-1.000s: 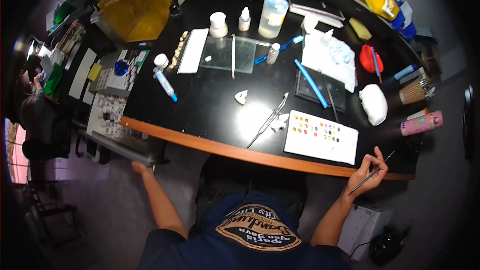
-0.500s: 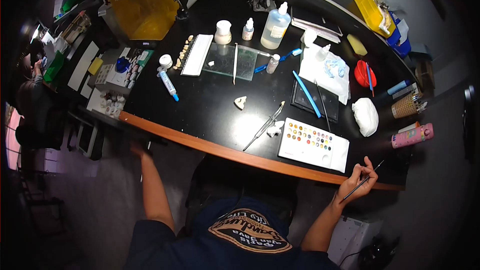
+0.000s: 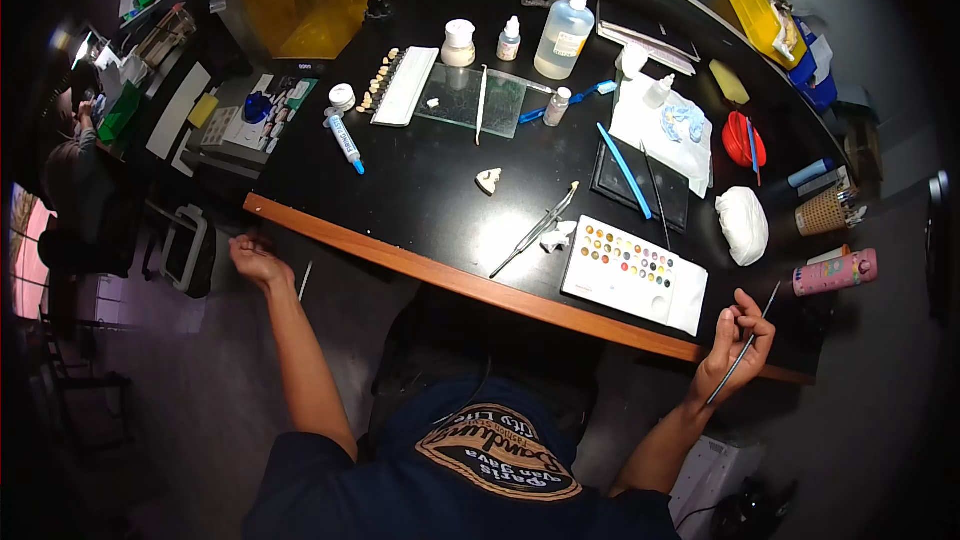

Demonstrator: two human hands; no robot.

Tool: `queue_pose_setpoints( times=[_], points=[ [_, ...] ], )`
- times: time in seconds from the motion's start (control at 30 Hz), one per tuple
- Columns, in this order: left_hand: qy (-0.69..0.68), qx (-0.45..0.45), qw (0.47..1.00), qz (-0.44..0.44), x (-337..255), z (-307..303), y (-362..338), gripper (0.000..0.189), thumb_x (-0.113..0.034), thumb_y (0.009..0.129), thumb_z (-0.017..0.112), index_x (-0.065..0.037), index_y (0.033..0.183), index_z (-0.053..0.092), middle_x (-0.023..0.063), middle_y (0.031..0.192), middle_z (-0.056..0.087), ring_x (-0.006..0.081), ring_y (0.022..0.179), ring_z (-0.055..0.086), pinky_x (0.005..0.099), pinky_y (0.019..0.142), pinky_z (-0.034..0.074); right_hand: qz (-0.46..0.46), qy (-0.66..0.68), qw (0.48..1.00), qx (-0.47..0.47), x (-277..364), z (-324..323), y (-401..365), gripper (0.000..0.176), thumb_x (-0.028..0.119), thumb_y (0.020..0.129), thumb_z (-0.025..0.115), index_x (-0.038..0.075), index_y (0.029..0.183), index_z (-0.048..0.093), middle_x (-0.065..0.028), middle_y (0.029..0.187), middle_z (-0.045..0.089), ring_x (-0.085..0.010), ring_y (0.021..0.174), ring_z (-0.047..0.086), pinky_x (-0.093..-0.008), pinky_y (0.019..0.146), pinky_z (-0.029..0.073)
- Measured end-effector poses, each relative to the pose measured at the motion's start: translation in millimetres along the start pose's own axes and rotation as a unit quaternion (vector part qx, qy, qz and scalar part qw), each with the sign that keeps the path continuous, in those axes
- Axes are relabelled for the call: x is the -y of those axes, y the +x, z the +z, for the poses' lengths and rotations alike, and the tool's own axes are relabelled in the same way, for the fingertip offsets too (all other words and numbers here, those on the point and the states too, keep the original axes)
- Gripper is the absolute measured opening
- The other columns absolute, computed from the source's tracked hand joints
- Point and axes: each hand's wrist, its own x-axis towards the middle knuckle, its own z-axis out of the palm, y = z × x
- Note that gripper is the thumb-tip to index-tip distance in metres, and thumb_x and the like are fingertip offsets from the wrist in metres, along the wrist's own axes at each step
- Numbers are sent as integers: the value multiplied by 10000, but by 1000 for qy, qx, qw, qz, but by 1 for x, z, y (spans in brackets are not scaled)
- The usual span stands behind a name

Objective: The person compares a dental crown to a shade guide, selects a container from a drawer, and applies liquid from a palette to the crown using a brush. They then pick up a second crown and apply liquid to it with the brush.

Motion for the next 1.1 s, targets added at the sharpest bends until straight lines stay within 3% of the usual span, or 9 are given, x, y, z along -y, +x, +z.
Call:
queue_pose_setpoints(
  times=[0.13,0.37,0.5,0.57,0.63,0.73,0.83,1.0,1.1],
  points=[
    [-85,116,987,72,-73,66,-66,365,-394,1099,430,-156,825,391,-6,773,382,103,652,334,277,630,299,-77,3,994,74,14,16,24,182,-42,938,684,23,1028,539,-228,1261,651,-192,1074,613,-334,964,500],
    [-117,413,897,102,-139,157,-173,339,-410,1107,395,-129,920,358,49,847,389,139,758,367,284,699,329,-209,6,953,219,57,58,61,226,-71,814,761,4,938,588,-224,1080,739,-234,854,682,-334,796,545],
    [-58,560,821,97,-145,209,-242,478,-582,1084,306,-126,961,379,214,1166,551,256,1070,519,386,982,374,-249,66,922,288,77,86,60,230,-82,777,786,5,912,621,-224,999,748,-277,829,723,-337,735,565],
    [-55,666,740,75,-136,230,-267,611,-664,1072,203,-74,1062,361,254,1454,455,302,1365,434,459,1141,292,-259,91,915,295,92,101,56,256,-71,769,813,12,916,621,-219,997,751,-269,793,728,-336,701,567],
    [-40,725,684,69,-126,246,-291,771,-739,1039,152,-17,1218,352,265,1577,279,324,1484,278,506,1213,185,-262,107,916,283,100,113,53,293,-35,770,859,22,897,601,-216,1018,760,-243,754,734,-310,637,564],
    [-46,760,645,62,-119,267,-319,1006,-830,986,180,65,1442,230,270,1640,96,338,1548,128,539,1250,84,-262,147,919,254,95,127,51,296,-38,787,859,29,848,577,-188,984,777,-228,736,744,-306,628,575],
    [-75,763,642,17,-114,274,-337,994,-802,1005,237,72,1475,181,266,1633,113,339,1549,122,542,1250,88,-251,169,921,245,90,130,49,285,-61,809,836,29,818,566,-176,960,781,-218,710,740,-296,621,575],
    [-55,783,619,-5,-100,268,-333,957,-749,1030,296,62,1516,146,295,1654,77,340,1505,251,530,1213,246,-239,150,928,243,85,125,54,277,-103,823,798,33,796,557,-149,864,780,-181,682,727,-282,590,544],
    [22,747,659,88,-111,278,-317,886,-713,1001,409,-14,1512,222,279,1671,139,341,1499,296,516,1182,298,-193,180,934,241,74,125,66,290,-110,841,783,21,772,533,-187,856,771,-180,719,741,-286,637,568]
  ],
)
